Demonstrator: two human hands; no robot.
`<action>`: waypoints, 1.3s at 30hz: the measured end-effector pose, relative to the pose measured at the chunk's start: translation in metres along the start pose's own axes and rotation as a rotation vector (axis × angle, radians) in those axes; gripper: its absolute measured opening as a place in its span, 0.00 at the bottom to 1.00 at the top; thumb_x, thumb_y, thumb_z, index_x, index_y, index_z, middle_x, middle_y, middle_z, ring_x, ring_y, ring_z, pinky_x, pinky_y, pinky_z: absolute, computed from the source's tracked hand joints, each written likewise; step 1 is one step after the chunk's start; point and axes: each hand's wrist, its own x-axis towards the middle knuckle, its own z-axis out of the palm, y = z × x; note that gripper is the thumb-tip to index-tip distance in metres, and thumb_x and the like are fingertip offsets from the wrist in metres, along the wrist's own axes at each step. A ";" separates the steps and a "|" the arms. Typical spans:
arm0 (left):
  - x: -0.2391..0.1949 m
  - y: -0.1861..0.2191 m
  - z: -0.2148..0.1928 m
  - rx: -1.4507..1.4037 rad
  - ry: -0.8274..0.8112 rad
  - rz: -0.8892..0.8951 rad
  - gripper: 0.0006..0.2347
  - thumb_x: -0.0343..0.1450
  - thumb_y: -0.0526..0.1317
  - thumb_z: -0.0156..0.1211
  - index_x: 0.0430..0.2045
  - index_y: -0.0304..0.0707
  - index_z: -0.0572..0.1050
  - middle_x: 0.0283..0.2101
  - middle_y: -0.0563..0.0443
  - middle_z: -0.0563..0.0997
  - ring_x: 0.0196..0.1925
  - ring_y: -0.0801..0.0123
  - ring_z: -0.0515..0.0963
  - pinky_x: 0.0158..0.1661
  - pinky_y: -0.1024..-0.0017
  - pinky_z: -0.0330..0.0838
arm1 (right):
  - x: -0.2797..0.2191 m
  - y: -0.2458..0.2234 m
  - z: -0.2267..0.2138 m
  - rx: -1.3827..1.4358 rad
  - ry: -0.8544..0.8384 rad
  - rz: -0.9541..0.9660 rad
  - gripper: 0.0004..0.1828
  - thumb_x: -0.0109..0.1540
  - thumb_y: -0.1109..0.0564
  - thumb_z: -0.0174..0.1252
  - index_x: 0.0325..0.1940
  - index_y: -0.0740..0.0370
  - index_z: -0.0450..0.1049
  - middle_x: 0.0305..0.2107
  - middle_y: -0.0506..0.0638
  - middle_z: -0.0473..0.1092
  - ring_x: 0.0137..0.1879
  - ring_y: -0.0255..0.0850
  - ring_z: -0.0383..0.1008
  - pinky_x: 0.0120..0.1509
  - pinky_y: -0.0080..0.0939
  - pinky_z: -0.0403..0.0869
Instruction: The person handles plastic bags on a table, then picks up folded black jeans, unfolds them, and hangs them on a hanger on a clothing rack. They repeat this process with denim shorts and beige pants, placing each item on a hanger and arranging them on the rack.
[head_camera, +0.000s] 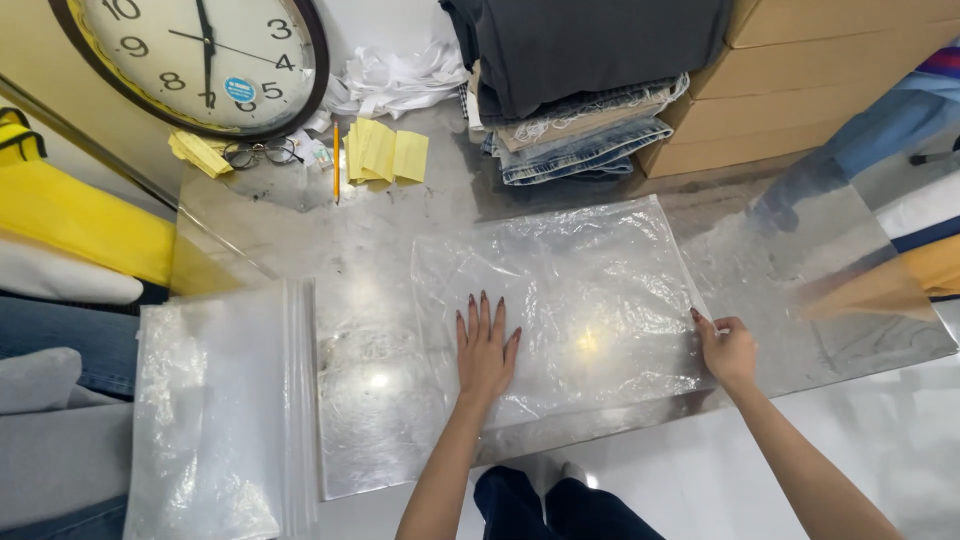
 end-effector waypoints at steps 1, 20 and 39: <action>-0.001 0.005 0.002 -0.002 -0.001 -0.006 0.27 0.84 0.54 0.41 0.79 0.43 0.56 0.83 0.35 0.49 0.85 0.46 0.43 0.79 0.42 0.26 | 0.005 0.005 -0.006 -0.005 -0.004 -0.003 0.28 0.77 0.34 0.61 0.54 0.66 0.79 0.28 0.64 0.81 0.40 0.59 0.85 0.37 0.53 0.80; -0.085 0.041 0.006 0.134 0.009 -0.016 0.26 0.84 0.48 0.40 0.79 0.40 0.54 0.80 0.35 0.57 0.83 0.45 0.50 0.78 0.41 0.30 | -0.197 -0.172 0.054 -0.313 -0.244 -1.038 0.29 0.74 0.47 0.44 0.81 0.36 0.61 0.82 0.55 0.48 0.87 0.64 0.30 0.73 0.93 0.27; -0.141 0.006 -0.022 0.254 0.035 -0.206 0.29 0.83 0.60 0.34 0.81 0.55 0.49 0.85 0.57 0.47 0.86 0.59 0.39 0.78 0.41 0.24 | -0.044 -0.020 -0.037 -0.414 -0.247 -0.753 0.33 0.74 0.29 0.33 0.86 0.23 0.48 0.85 0.47 0.40 0.90 0.51 0.34 0.88 0.66 0.32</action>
